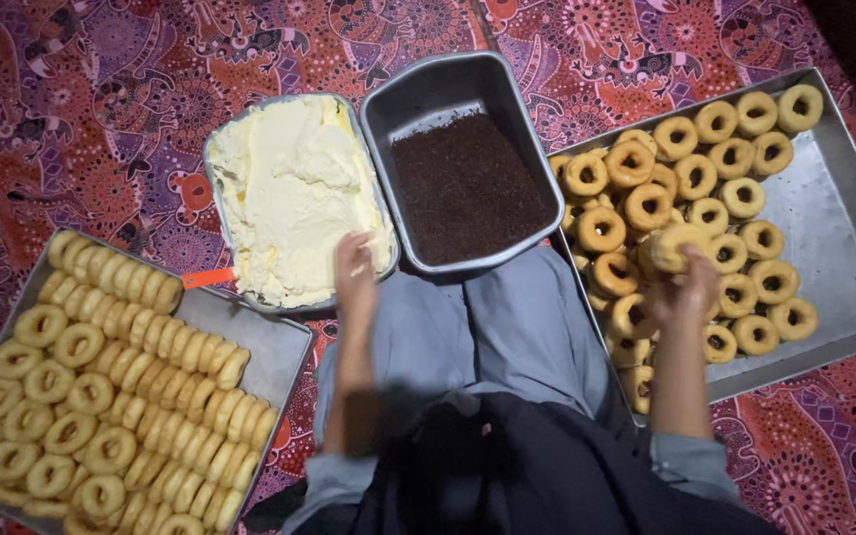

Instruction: The person repeatedly picks donuts from a tray, fills them with a white cream using a small orange spatula, and places them into a tray of dark crumbs. The filled donuts are then arranged on a separate tray.

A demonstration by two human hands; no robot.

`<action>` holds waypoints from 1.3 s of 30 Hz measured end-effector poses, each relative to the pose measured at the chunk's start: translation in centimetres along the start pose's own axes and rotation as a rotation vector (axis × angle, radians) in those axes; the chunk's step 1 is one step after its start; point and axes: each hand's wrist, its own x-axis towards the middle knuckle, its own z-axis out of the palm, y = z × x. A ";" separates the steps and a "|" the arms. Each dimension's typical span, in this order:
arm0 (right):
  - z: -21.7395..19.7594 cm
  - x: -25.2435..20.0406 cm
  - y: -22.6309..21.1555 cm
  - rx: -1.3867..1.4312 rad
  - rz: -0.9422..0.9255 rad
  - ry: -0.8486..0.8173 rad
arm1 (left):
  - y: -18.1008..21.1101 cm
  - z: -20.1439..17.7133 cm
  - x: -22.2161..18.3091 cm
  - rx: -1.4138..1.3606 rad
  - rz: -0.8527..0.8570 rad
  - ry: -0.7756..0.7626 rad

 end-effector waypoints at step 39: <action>13.6 -19.5 10.0 -0.961 -1.107 -0.413 | -9.5 -26.9 -8.9 1.040 -0.012 0.427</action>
